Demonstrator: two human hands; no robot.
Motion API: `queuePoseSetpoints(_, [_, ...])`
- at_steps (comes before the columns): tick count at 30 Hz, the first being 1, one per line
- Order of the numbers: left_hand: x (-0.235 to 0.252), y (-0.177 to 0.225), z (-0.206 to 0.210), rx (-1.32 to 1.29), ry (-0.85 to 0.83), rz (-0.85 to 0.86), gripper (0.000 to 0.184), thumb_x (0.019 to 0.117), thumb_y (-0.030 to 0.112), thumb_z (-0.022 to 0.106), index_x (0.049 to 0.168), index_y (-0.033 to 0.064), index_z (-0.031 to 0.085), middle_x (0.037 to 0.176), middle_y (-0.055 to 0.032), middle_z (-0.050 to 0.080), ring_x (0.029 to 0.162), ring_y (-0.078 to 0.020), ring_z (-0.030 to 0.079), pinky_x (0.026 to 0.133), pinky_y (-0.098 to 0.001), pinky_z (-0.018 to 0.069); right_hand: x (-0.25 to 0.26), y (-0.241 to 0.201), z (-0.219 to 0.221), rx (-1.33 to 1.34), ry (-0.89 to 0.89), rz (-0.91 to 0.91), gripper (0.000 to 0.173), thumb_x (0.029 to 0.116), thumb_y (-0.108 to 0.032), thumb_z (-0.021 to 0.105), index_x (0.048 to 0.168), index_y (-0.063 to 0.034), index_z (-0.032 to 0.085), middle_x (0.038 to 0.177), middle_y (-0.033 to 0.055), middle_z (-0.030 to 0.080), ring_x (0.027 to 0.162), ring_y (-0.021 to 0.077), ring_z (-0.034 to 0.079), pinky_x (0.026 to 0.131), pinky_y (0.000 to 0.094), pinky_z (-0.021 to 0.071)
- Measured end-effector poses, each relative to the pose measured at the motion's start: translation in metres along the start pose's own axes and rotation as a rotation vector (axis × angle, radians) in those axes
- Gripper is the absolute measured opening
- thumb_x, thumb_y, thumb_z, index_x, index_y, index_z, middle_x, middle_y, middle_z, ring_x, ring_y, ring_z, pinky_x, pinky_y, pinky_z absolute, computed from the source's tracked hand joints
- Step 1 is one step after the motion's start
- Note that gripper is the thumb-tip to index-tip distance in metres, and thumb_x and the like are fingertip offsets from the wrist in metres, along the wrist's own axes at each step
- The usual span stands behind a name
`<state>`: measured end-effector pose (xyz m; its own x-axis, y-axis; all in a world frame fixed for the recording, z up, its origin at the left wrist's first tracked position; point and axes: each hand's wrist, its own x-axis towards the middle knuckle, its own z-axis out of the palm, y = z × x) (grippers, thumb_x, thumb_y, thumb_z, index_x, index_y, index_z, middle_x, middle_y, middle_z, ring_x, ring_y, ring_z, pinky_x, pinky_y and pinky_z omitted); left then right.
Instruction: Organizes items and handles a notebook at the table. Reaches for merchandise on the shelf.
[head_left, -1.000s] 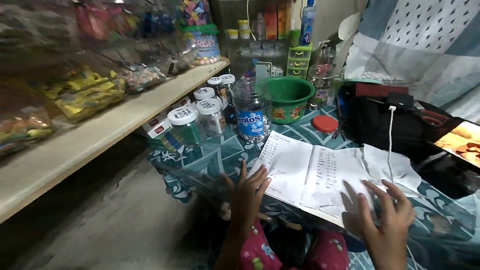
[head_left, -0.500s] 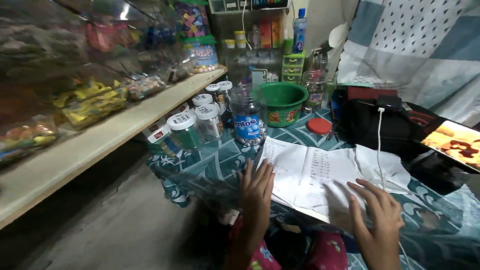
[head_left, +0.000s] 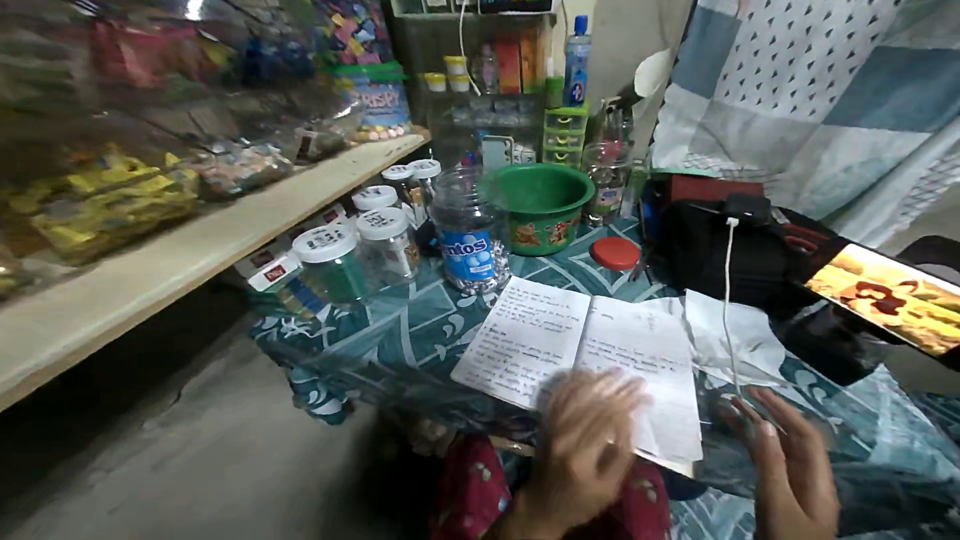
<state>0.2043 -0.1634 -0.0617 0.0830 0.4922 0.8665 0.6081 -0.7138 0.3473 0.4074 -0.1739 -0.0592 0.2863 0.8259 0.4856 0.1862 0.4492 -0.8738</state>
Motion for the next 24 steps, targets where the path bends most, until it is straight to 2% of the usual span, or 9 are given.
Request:
queuePoseSetpoints(1, [-0.001,-0.013,-0.016,0.165,0.016,-0.151,0.034,0.1028,0.025,0.053,0.123,0.0051,0.072,0.133,-0.0113,0.068,0.136,-0.0291,0.054,0.118,-0.0480,0.0342,-0.001,0.001,-0.001,-0.018,0.006,-0.003,0.042,0.1065,-0.011,0.043,0.138,0.0158,0.043,0.138,0.0144,0.054,0.121,0.0048,0.059,0.101,0.0253,0.0534])
queuePoseSetpoints(3, [-0.002,-0.042,-0.045,0.461,-0.002,-0.380,0.057,0.0988,0.039,0.053,0.135,-0.0037,0.062,0.146,-0.0258,0.054,0.141,-0.0513,0.042,0.114,-0.0675,0.0287,-0.003,0.003,0.000,-0.035,0.017,-0.013,0.041,0.1062,-0.011,0.044,0.137,0.0153,0.044,0.136,0.0138,0.055,0.121,0.0051,0.059,0.101,0.0247,0.0529])
queuePoseSetpoints(4, [-0.003,-0.053,-0.055,0.569,-0.020,-0.465,0.069,0.0969,0.048,0.051,0.139,-0.0071,0.058,0.150,-0.0313,0.047,0.141,-0.0587,0.036,0.113,-0.0726,0.0261,-0.004,0.004,0.003,-0.041,0.026,-0.017,0.041,0.1064,-0.012,0.044,0.137,0.0150,0.045,0.135,0.0135,0.055,0.120,0.0049,0.059,0.101,0.0241,0.0529])
queuePoseSetpoints(6, [-0.007,-0.064,-0.066,0.681,-0.050,-0.560,0.084,0.0934,0.060,0.048,0.140,-0.0091,0.055,0.154,-0.0351,0.039,0.141,-0.0653,0.028,0.111,-0.0775,0.0206,-0.005,0.007,0.011,-0.037,0.039,-0.036,0.040,0.1063,-0.012,0.045,0.137,0.0151,0.046,0.135,0.0141,0.057,0.119,0.0050,0.060,0.100,0.0235,0.0534])
queuePoseSetpoints(8, [-0.010,-0.068,-0.065,0.708,-0.066,-0.560,0.086,0.0910,0.063,0.050,0.139,-0.0085,0.057,0.154,-0.0348,0.040,0.140,-0.0671,0.027,0.108,-0.0818,0.0170,-0.005,0.009,0.019,-0.028,0.045,-0.059,0.040,0.1061,-0.011,0.046,0.135,0.0152,0.047,0.134,0.0136,0.057,0.118,0.0039,0.061,0.099,0.0220,0.0532])
queuePoseSetpoints(11, [-0.011,-0.070,-0.059,0.691,-0.092,-0.553,0.077,0.0942,0.059,0.049,0.139,-0.0024,0.061,0.156,-0.0272,0.042,0.143,-0.0649,0.025,0.107,-0.0844,0.0099,-0.004,0.009,0.024,-0.029,0.054,-0.090,0.039,0.1056,-0.012,0.047,0.133,0.0144,0.050,0.134,0.0131,0.058,0.120,0.0052,0.060,0.100,0.0228,0.0526])
queuePoseSetpoints(16, [-0.006,-0.067,-0.060,0.648,-0.125,-0.583,0.054,0.1013,0.041,0.047,0.135,0.0030,0.067,0.156,-0.0183,0.046,0.145,-0.0642,0.022,0.105,-0.0866,0.0013,-0.003,0.012,0.024,-0.051,0.066,-0.114,0.035,0.1046,-0.011,0.047,0.130,0.0125,0.053,0.133,0.0126,0.058,0.123,0.0072,0.058,0.101,0.0236,0.0520])
queuePoseSetpoints(19, [-0.004,-0.069,-0.063,0.630,-0.122,-0.549,0.042,0.1039,0.030,0.046,0.129,0.0073,0.072,0.154,-0.0184,0.048,0.143,-0.0657,0.024,0.103,-0.0878,0.0008,-0.003,0.013,0.025,-0.081,0.051,-0.123,0.035,0.1048,-0.012,0.047,0.129,0.0114,0.056,0.131,0.0126,0.059,0.122,0.0067,0.059,0.100,0.0230,0.0523])
queuePoseSetpoints(24, [-0.001,-0.076,-0.065,0.673,-0.131,-0.465,0.038,0.1036,0.026,0.048,0.125,0.0112,0.075,0.152,-0.0123,0.053,0.143,-0.0621,0.029,0.103,-0.0885,0.0034,-0.005,0.013,0.032,-0.095,0.026,-0.167,0.035,0.1053,-0.015,0.049,0.128,0.0103,0.058,0.129,0.0136,0.062,0.120,0.0068,0.059,0.099,0.0213,0.0513])
